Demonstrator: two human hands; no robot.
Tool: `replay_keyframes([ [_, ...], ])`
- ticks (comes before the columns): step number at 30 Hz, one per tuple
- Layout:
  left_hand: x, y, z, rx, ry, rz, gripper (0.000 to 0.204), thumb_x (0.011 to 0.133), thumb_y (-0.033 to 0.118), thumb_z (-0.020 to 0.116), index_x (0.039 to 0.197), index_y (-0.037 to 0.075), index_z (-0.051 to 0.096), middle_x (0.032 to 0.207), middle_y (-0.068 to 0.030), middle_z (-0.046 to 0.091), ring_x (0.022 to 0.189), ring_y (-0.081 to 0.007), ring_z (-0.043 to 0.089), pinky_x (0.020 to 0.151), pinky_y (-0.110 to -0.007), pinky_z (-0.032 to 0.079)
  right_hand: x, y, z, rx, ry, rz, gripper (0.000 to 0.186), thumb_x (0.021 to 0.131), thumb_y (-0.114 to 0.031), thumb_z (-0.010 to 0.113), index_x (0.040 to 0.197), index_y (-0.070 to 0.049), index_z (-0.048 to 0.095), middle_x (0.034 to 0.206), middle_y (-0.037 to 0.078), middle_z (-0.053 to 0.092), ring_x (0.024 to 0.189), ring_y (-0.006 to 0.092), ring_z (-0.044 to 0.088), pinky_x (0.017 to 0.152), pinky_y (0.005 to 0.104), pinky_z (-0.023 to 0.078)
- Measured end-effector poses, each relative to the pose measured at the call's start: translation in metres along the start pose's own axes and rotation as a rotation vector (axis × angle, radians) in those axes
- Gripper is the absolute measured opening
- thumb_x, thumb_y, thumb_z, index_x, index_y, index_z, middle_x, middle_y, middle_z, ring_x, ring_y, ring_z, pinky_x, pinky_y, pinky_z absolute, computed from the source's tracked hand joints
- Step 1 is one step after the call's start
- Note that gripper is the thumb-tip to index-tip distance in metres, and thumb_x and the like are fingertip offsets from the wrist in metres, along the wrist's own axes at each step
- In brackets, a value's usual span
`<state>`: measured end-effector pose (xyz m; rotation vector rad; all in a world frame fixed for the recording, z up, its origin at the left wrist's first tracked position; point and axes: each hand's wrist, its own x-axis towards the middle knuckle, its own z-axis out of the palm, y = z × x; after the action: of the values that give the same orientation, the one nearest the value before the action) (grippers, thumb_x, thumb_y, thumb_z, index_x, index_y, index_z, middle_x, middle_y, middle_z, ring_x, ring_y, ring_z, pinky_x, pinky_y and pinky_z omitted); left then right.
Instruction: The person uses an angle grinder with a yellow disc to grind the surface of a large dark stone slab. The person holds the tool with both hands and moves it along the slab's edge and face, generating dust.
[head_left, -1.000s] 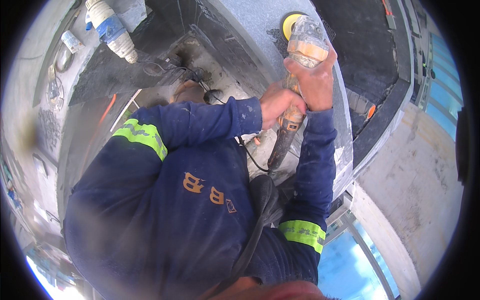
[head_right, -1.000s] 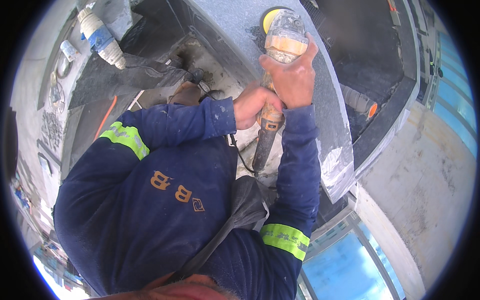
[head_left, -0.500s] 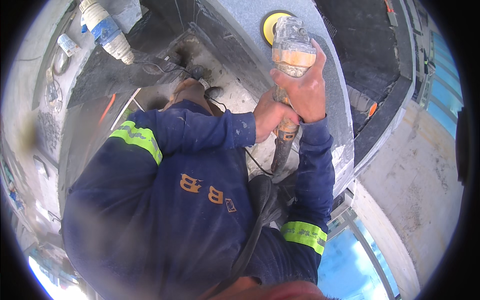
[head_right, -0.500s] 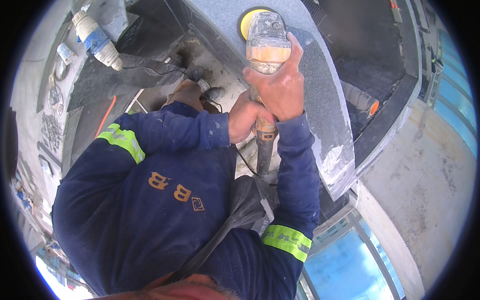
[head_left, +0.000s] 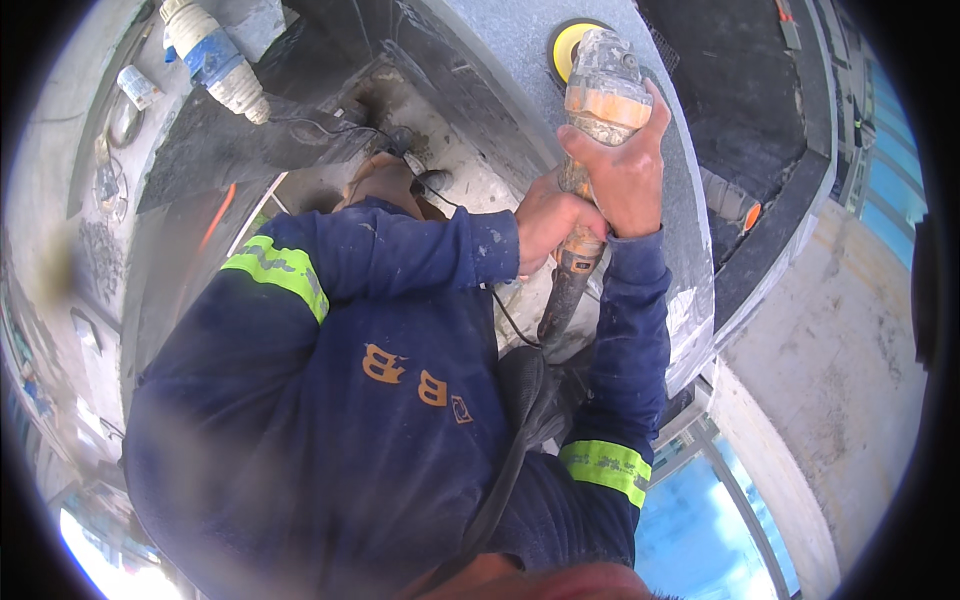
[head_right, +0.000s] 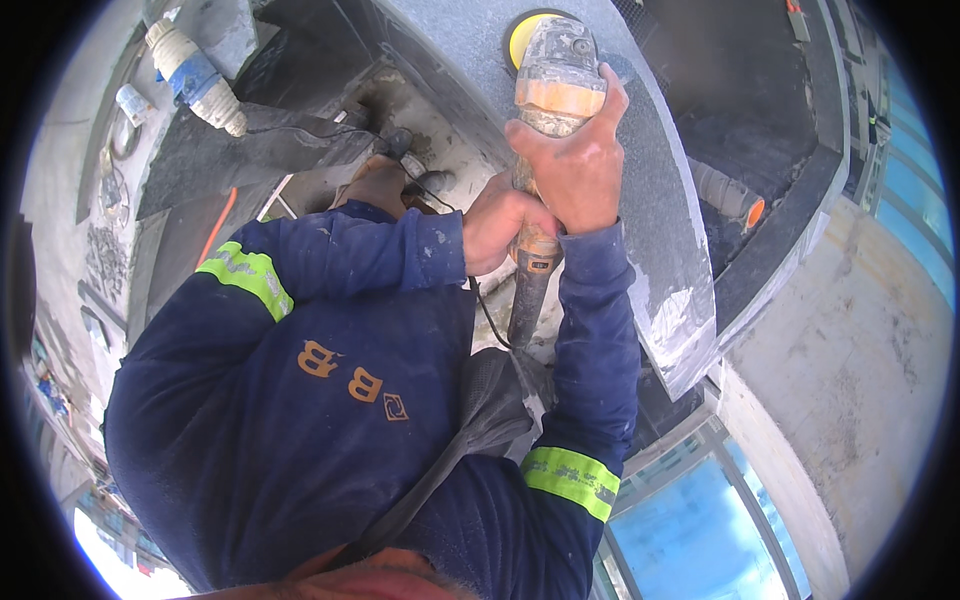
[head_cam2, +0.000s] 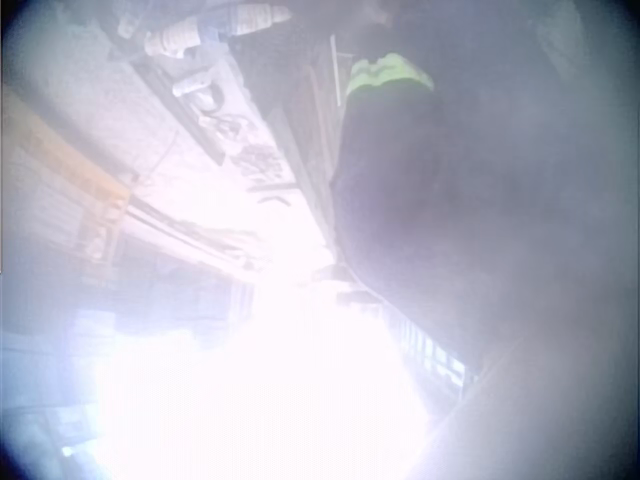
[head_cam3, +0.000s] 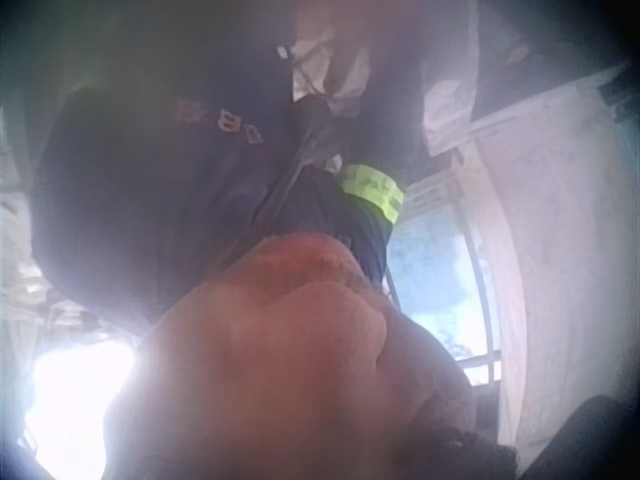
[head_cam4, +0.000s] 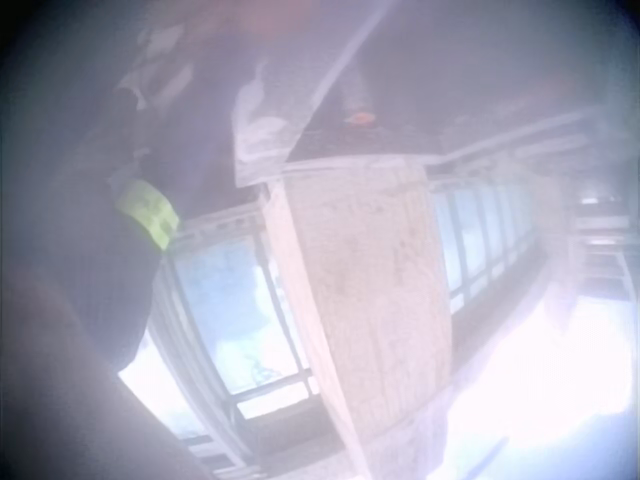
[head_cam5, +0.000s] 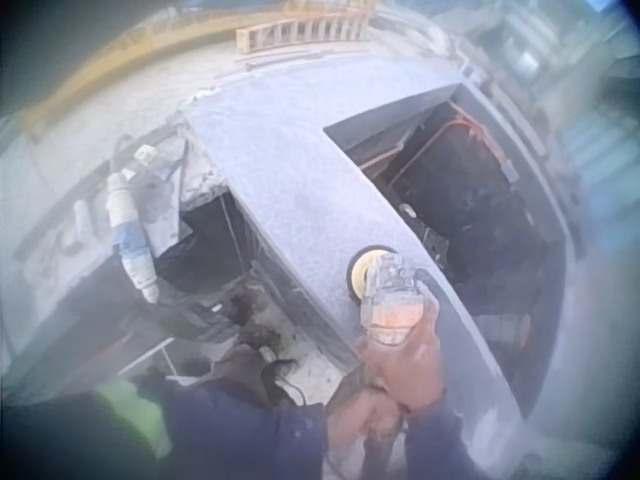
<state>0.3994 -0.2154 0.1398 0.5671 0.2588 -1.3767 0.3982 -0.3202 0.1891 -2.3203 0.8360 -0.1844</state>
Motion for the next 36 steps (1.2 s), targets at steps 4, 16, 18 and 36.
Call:
replay_keyframes([
  [4, -0.003, -0.001, -0.002, 0.005, 0.052, -0.025, 0.049, 0.063, -0.010, 0.062, 0.111, -0.002, 0.054, 0.094, -0.0125, 0.063, 0.086, -0.0232, 0.063, 0.076, -0.034, 0.051, -0.002, -0.003, 0.002, 0.008, -0.071, -0.074, 0.094, 0.068, -0.022, 0.081, 0.141, -0.002, 0.025, 0.099, 0.026, 0.067, 0.088, 0.0410, 0.069, 0.078, 0.0416, 0.056],
  [16, -0.010, 0.006, -0.006, -0.039, 0.032, 0.095, 0.045, 0.064, -0.010, 0.061, 0.108, -0.003, 0.056, 0.092, -0.0133, 0.064, 0.083, -0.0238, 0.064, 0.074, -0.035, 0.052, 0.004, -0.013, 0.010, 0.037, -0.073, -0.078, 0.092, 0.068, -0.022, 0.081, 0.140, -0.002, 0.026, 0.100, 0.027, 0.066, 0.090, 0.0421, 0.068, 0.079, 0.0429, 0.056],
  [18, -0.012, 0.006, -0.006, -0.018, 0.052, 0.078, 0.046, 0.064, -0.010, 0.062, 0.109, -0.003, 0.056, 0.092, -0.0134, 0.064, 0.083, -0.0239, 0.064, 0.073, -0.035, 0.052, 0.003, -0.013, 0.011, 0.025, -0.069, -0.074, 0.092, 0.068, -0.022, 0.080, 0.140, -0.002, 0.026, 0.100, 0.027, 0.066, 0.090, 0.0421, 0.068, 0.080, 0.0428, 0.056],
  [36, 0.001, 0.003, 0.010, 0.045, 0.038, 0.043, 0.042, 0.066, -0.008, 0.059, 0.108, -0.004, 0.055, 0.092, -0.0133, 0.063, 0.082, -0.0232, 0.065, 0.072, -0.035, 0.053, 0.000, 0.010, -0.005, 0.009, -0.040, -0.012, 0.096, 0.067, -0.027, 0.083, 0.141, -0.002, 0.028, 0.106, 0.028, 0.064, 0.098, 0.0399, 0.066, 0.085, 0.0414, 0.053],
])
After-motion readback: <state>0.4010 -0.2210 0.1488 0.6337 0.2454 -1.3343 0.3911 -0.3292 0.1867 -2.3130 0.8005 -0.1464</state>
